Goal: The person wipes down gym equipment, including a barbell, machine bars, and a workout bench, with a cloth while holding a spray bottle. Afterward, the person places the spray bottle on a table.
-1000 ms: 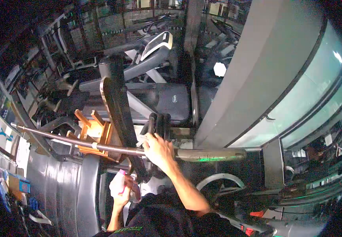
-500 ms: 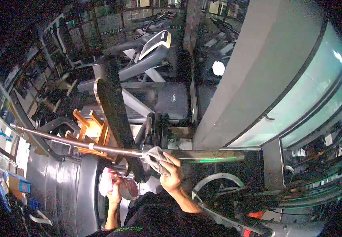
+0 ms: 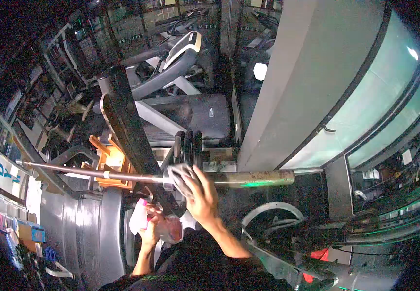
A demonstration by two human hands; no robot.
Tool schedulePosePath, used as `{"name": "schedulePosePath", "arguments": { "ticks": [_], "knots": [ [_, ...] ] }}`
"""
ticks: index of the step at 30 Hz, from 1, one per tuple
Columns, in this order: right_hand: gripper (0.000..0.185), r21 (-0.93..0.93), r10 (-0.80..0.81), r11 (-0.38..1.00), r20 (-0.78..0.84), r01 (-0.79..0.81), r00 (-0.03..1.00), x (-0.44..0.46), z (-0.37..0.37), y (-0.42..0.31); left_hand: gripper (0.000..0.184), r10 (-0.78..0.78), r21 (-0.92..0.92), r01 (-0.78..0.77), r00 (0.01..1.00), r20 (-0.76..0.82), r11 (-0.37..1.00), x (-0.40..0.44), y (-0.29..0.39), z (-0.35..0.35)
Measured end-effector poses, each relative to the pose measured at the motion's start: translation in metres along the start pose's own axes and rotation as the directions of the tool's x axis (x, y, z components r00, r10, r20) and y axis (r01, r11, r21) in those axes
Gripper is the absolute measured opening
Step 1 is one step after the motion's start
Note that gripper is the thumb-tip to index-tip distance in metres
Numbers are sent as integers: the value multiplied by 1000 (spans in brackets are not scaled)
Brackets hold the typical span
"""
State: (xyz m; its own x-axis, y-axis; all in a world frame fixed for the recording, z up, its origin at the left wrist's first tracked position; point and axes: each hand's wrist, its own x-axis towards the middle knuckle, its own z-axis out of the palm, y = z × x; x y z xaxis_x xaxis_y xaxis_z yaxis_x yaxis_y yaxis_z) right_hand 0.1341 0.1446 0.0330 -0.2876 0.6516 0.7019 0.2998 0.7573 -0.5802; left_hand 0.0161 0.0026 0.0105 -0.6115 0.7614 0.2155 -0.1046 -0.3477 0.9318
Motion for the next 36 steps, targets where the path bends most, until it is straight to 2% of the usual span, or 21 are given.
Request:
{"name": "schedulePosePath", "arguments": {
  "ticks": [1,2,3,4,5,8,10,13,14,15,18,20,21,23,25,26,27,29,31,32,36],
  "knots": [
    [43,-139,-17,990,80,28,997,9,2,-4,26,-1,5,1,1000,-1,1000,-3,4,4],
    [46,-272,6,960,251,65,968,8,14,3,25,-32,64,30,999,37,998,-5,7,7],
    [47,-339,19,937,292,85,956,8,16,0,23,-62,124,53,995,76,991,-5,9,10],
    [49,-326,13,942,269,78,963,6,19,0,22,35,116,-44,996,79,992,-6,0,11],
    [50,-314,8,947,246,72,969,2,22,1,33,-22,141,1,988,151,990,-9,1,6],
    [51,-252,-81,958,208,134,975,-13,22,13,32,69,117,-99,968,239,988,-5,1,1],
    [52,-230,-68,966,213,118,975,-17,18,11,32,-3,210,-36,984,180,977,-7,1,-4],
    [51,-208,-48,973,236,98,970,-16,13,3,32,24,240,-72,980,197,968,-2,0,-6],
    [50,-228,-36,969,235,91,971,-15,12,0,32,-82,181,51,982,169,982,-6,6,-4],
    [50,-248,-25,965,233,84,972,-15,12,-2,32,-82,180,52,983,164,982,-7,5,-2],
    [49,-257,-5,963,272,77,962,-14,7,-5,32,-29,217,-3,989,142,976,-5,4,-2],
    [49,-232,-9,969,294,80,956,-11,0,-6,19,92,199,-105,993,74,974,0,-2,3],
    [49,-195,-15,978,312,79,950,-8,-4,-7,19,91,188,-103,993,74,977,3,-2,2],
    [46,-123,47,992,390,2,920,5,-15,-8,20,165,278,-216,967,195,936,10,0,-5],
    [42,67,253,941,514,-333,820,31,-31,-17,19,170,267,-208,973,158,941,10,3,-4],
    [40,47,250,955,399,-292,882,38,-27,-14,28,111,297,-164,976,188,941,9,4,-7],
    [39,-71,78,995,202,-65,976,45,-17,-7,36,48,331,-120,975,218,936,8,4,-10],
    [35,-163,20,986,255,22,967,51,4,1,30,86,347,-162,971,224,924,11,7,-6],
    [31,-395,53,911,399,119,915,40,23,8,15,-23,327,-43,980,197,944,10,19,3],
    [32,-404,92,910,409,90,908,36,21,5,14,84,402,-185,963,256,897,13,16,0],
    [33,-325,43,943,321,68,946,21,14,0,10,224,399,-340,924,309,852,15,4,-13]
  ]
}}
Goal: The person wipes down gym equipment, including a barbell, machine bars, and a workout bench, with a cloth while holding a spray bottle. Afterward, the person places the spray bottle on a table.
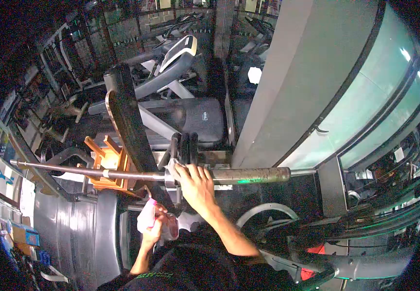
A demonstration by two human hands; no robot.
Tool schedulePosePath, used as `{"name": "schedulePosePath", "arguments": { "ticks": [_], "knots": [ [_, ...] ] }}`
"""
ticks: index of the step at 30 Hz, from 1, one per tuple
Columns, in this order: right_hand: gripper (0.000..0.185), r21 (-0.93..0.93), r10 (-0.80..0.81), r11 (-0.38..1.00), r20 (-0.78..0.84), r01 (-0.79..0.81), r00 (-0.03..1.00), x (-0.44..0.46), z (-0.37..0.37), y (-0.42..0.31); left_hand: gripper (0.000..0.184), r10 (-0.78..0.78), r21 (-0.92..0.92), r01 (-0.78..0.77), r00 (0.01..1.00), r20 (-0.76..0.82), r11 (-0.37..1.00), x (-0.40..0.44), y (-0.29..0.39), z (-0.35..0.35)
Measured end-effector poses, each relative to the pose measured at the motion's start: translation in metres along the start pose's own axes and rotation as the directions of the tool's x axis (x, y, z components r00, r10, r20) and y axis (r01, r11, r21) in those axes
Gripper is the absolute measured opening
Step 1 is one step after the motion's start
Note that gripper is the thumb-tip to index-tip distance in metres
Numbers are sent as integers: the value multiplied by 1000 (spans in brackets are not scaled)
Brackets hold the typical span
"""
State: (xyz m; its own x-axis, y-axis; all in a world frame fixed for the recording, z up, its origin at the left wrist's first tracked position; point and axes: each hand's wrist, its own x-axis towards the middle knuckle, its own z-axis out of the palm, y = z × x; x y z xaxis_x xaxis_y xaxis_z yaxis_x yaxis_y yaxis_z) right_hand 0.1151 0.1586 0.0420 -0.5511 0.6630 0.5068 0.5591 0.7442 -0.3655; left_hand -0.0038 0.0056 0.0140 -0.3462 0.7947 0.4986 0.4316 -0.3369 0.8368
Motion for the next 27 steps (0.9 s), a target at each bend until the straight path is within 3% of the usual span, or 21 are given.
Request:
{"name": "schedulePosePath", "arguments": {
  "ticks": [1,3,5,7,9,11,12,13,14,15,16,18,20,23,27],
  "knots": [
    [33,2,1,1000,-6,-1,1000,-6,2,-1,10,5,3,-5,1000,2,1000,-4,-5,0],
    [38,-36,-115,993,-187,110,976,-22,9,3,12,-55,-61,48,991,-118,997,-10,-11,1],
    [42,16,-98,995,-203,103,974,-46,19,8,18,-47,-77,43,997,-58,996,-4,-3,-5],
    [46,211,-80,970,-197,122,977,-57,19,15,20,-33,-20,32,997,-71,999,-8,-6,-8],
    [48,447,61,893,-245,57,968,-56,10,14,22,-41,-13,40,995,-87,999,-11,-8,-7],
    [43,438,166,898,-422,41,891,-48,7,19,25,-46,8,47,993,-106,999,-12,-8,-6],
    [41,353,125,933,-512,75,850,-35,1,20,25,-47,9,48,993,-105,999,-14,-6,-7],
    [42,356,201,934,-480,-19,854,-24,5,24,25,-147,-17,146,985,-89,989,-15,-2,-7],
    [42,183,124,981,-344,-63,931,-16,2,27,25,-246,-41,243,967,-68,969,-17,0,-8],
    [42,-1,74,997,-186,-75,980,-9,-3,27,25,-243,-40,241,968,-59,970,-17,0,-7],
    [43,-64,59,995,-218,-75,974,-7,-1,24,25,-208,-29,207,975,-71,978,-18,-1,-6],
    [43,-28,91,995,-175,-98,980,-6,-8,24,24,-171,-20,170,982,-85,985,-16,0,-6],
    [44,-12,85,996,-159,-88,984,-6,-6,27,22,-81,134,81,997,-2,988,-14,5,-11],
    [46,-69,78,993,-225,-96,971,-9,8,30,21,-151,15,153,986,-73,988,-27,-8,-8],
    [48,-129,46,988,-307,-90,951,-8,21,28,19,-141,-6,141,985,-95,990,-24,3,-9]
  ]
}}
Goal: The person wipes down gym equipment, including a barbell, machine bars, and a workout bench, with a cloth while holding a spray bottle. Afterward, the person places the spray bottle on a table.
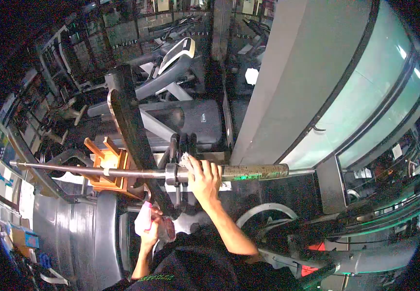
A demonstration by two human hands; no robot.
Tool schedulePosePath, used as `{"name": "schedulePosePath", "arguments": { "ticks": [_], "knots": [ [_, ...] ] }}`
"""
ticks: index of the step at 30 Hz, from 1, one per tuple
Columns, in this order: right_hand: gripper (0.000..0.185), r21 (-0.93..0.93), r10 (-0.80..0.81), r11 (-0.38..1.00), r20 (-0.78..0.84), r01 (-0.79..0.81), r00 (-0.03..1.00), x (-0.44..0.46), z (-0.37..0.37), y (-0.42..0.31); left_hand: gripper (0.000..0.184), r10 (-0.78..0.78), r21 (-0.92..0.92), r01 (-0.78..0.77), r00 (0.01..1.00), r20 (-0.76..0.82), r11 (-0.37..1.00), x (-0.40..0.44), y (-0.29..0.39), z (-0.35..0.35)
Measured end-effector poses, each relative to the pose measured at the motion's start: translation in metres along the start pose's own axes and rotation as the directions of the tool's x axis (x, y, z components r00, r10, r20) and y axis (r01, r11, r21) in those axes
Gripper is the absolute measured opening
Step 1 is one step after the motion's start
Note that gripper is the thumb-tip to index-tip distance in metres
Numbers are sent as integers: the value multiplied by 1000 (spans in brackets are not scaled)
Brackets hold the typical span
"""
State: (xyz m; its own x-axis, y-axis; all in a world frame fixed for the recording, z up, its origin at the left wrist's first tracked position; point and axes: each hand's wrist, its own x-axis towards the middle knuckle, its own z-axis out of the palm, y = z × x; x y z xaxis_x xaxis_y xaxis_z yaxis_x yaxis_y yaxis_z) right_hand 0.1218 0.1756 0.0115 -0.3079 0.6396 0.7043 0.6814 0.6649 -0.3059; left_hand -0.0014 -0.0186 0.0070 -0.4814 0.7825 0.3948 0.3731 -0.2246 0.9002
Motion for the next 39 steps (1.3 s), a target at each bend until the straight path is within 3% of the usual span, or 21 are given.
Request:
{"name": "schedulePosePath", "arguments": {
  "ticks": [4,6,8,18,20,25,26,28,30,32,34,36,39],
  "knots": [
    [49,-41,-34,999,-16,33,999,1,3,-3,28,27,11,-28,999,17,1000,-2,-5,0],
    [40,-46,-42,998,-53,39,998,1,2,-8,34,55,13,-55,998,29,998,-3,-12,3],
    [44,-38,-40,999,-56,38,998,-3,8,-10,45,30,-122,-31,999,-10,992,-4,-18,7],
    [35,57,-42,997,-4,42,999,-7,-7,-18,47,138,5,-139,990,28,990,6,-9,8],
    [36,189,-76,980,29,69,997,-9,-15,-20,44,112,4,-113,992,53,994,6,-8,8],
    [44,269,-116,961,196,61,974,-22,-37,-28,44,47,-9,-47,997,56,999,9,-13,5],
    [44,269,-112,961,197,56,974,-27,-37,-26,44,117,34,-118,992,44,992,12,-16,5],
    [44,581,-176,811,339,-59,924,-28,-40,-25,44,185,77,-187,982,38,979,12,-18,6],
    [42,682,-19,721,191,-119,981,-19,-39,-17,43,79,-45,-79,997,-8,996,11,-17,8],
    [47,423,-14,905,-59,38,998,-3,-34,-2,42,45,-68,-46,999,-16,997,7,-28,11],
    [49,304,-23,952,202,-40,979,12,-41,1,41,13,-95,-14,1000,-15,995,8,-28,15],
    [45,203,-143,975,252,93,957,9,-39,8,41,27,-82,-23,998,51,996,11,-21,20],
    [45,246,-172,964,276,103,946,4,-48,23,36,115,-78,-104,983,141,991,23,-9,25]
  ]
}}
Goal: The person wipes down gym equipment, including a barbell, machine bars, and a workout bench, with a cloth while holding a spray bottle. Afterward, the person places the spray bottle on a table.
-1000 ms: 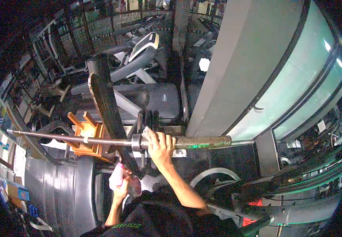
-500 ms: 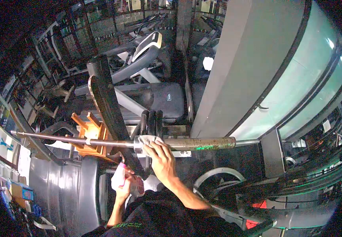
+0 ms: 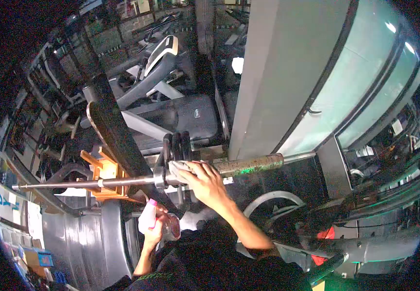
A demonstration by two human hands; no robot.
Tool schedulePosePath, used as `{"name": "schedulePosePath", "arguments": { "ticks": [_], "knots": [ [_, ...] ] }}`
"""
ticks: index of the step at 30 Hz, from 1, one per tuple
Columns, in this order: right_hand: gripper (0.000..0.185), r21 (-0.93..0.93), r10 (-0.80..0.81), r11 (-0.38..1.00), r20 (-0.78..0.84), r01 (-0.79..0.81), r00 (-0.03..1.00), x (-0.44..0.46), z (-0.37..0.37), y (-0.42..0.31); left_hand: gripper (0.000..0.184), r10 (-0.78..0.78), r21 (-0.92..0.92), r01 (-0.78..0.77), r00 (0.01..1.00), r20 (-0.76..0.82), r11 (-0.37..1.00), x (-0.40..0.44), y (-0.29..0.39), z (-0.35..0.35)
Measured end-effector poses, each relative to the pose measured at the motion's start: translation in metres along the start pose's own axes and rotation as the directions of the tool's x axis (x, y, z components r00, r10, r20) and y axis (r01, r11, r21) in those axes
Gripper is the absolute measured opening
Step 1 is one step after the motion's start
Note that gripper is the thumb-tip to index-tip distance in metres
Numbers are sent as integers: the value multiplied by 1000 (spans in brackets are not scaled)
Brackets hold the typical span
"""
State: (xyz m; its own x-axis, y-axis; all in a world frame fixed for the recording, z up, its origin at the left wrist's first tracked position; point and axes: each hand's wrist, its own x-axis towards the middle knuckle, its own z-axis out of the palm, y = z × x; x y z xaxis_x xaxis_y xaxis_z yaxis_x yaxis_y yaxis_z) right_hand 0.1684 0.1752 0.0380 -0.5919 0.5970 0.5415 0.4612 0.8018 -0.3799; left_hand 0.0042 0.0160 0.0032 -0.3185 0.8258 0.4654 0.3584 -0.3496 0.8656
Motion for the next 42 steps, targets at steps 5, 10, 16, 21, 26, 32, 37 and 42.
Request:
{"name": "schedulePosePath", "arguments": {
  "ticks": [5,10,16,21,26,32,37,42],
  "knots": [
    [50,-19,108,994,16,-108,994,-16,-40,13,24,10,82,-12,999,35,997,16,17,-13],
    [42,-310,393,838,-228,-449,891,-34,-85,53,42,30,207,-47,996,82,977,16,11,-28],
    [37,-189,300,917,-249,-350,921,-9,-25,2,52,-75,131,69,996,41,989,11,3,-30],
    [46,396,134,907,51,-144,990,-9,27,-60,39,-114,146,98,988,104,984,16,-5,-37],
    [44,440,138,896,-134,-66,981,-9,-3,-41,38,-2,163,-2,1000,26,987,19,-3,-45],
    [36,-163,212,952,-267,-261,940,-6,2,-4,37,-55,142,45,996,65,989,16,-12,-42],
    [40,-29,92,995,-189,-99,978,-2,49,-66,36,28,129,-41,995,100,991,27,-1,-37],
    [42,66,35,997,-122,-27,992,-17,40,-58,47,99,174,-109,993,62,979,22,4,-40]
  ]
}}
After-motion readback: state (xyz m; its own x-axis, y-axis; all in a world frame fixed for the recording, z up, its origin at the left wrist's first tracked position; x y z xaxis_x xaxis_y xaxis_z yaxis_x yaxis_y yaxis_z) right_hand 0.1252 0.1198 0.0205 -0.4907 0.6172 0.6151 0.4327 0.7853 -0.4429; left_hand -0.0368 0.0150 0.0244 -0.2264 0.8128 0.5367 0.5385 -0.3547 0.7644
